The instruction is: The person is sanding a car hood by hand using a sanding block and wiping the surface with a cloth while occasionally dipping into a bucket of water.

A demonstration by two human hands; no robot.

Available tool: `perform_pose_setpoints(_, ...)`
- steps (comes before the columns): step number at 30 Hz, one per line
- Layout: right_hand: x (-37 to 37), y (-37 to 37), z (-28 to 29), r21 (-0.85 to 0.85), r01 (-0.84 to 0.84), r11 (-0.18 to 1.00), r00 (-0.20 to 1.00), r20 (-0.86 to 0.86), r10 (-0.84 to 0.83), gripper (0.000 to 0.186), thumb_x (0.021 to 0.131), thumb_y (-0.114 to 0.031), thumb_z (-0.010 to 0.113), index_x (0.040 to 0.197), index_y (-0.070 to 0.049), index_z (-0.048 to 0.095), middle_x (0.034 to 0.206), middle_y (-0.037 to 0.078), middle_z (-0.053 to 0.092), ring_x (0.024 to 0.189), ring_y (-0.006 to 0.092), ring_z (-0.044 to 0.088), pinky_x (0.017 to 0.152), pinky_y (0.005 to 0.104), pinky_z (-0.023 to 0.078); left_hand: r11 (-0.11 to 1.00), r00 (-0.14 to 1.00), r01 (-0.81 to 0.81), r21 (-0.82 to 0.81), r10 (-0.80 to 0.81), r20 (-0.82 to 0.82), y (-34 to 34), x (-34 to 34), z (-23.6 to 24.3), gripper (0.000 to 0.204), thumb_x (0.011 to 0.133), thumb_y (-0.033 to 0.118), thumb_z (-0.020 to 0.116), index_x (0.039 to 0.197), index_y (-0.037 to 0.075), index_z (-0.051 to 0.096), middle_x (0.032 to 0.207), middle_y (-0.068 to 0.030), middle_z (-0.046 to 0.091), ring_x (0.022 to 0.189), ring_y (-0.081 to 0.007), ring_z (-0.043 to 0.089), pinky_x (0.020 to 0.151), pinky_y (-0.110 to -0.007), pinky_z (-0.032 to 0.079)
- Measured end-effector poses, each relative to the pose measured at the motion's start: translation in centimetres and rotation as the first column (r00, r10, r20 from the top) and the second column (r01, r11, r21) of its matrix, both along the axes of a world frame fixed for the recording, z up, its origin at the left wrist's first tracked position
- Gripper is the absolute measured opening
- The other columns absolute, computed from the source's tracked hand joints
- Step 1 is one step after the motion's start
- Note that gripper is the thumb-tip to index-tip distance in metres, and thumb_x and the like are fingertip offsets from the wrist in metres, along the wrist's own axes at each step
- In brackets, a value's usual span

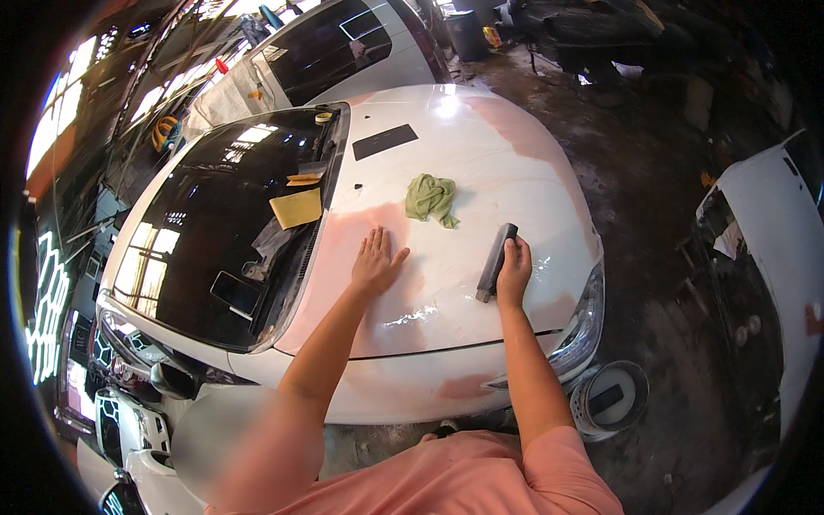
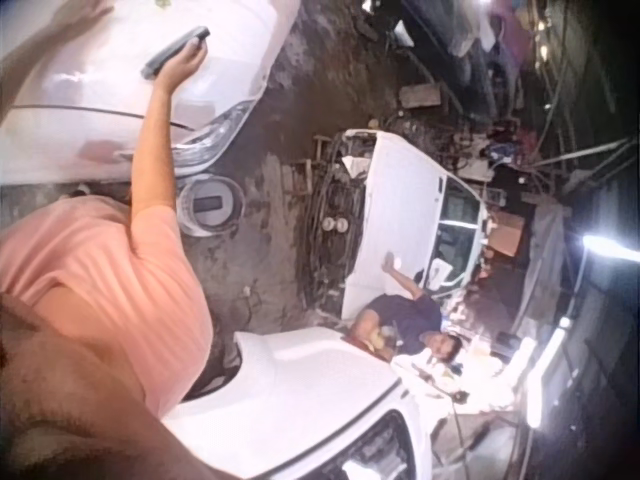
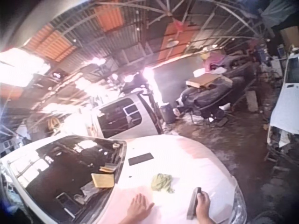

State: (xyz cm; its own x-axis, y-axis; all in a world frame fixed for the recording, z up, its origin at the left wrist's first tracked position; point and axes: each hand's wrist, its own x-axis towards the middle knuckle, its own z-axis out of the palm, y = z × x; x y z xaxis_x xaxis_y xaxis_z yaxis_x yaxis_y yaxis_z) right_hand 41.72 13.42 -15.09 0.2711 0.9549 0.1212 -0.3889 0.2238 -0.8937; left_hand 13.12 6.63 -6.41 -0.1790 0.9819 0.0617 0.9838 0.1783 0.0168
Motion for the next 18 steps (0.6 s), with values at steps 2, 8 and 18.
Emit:
perform_pose_setpoints(2, -0.1, 0.0, 0.0, -0.013, 0.000, 1.000, 1.000, -0.003, 0.000, 0.043, 0.109, -0.036, 0.061, 0.127, 0.003, 0.065, 0.114, 0.007, 0.067, 0.105, 0.0172, 0.060, 0.097, 0.0293, 0.046, 1.000, 1.000, -0.003, 0.002, 0.003, -0.002, -1.3, 0.8, 0.0, 0.095, 0.108, 0.068, 0.031, 0.164, -0.008, 0.023, 0.174, -0.0248, 0.021, 0.164, -0.0359, 0.014, 0.133, -0.045, 0.011)
perform_pose_setpoints(8, 0.3, 0.1, -0.5, -0.018, -0.007, 1.000, 1.000, 0.017, 0.008, 0.042, 0.109, -0.033, 0.061, 0.127, 0.004, 0.064, 0.114, 0.008, 0.069, 0.105, 0.0173, 0.062, 0.097, 0.0301, 0.047, 0.999, 0.999, 0.010, -0.034, -0.011, -0.041, -4.7, 2.6, 0.1, 0.092, 0.109, 0.066, 0.030, 0.165, -0.007, 0.023, 0.174, -0.0252, 0.019, 0.164, -0.0360, 0.013, 0.134, -0.044, 0.009)
perform_pose_setpoints(18, 0.3, -1.3, 0.7, -0.054, -0.012, 0.998, 1.000, 0.015, 0.013, 0.041, 0.109, -0.032, 0.061, 0.127, 0.004, 0.064, 0.115, 0.009, 0.069, 0.107, 0.0171, 0.062, 0.098, 0.0306, 0.047, 0.995, 0.995, -0.100, -0.025, 0.100, 0.013, -5.3, 3.3, 0.2, 0.091, 0.108, 0.065, 0.031, 0.165, -0.006, 0.023, 0.175, -0.0231, 0.019, 0.164, -0.0344, 0.011, 0.133, -0.047, 0.008)
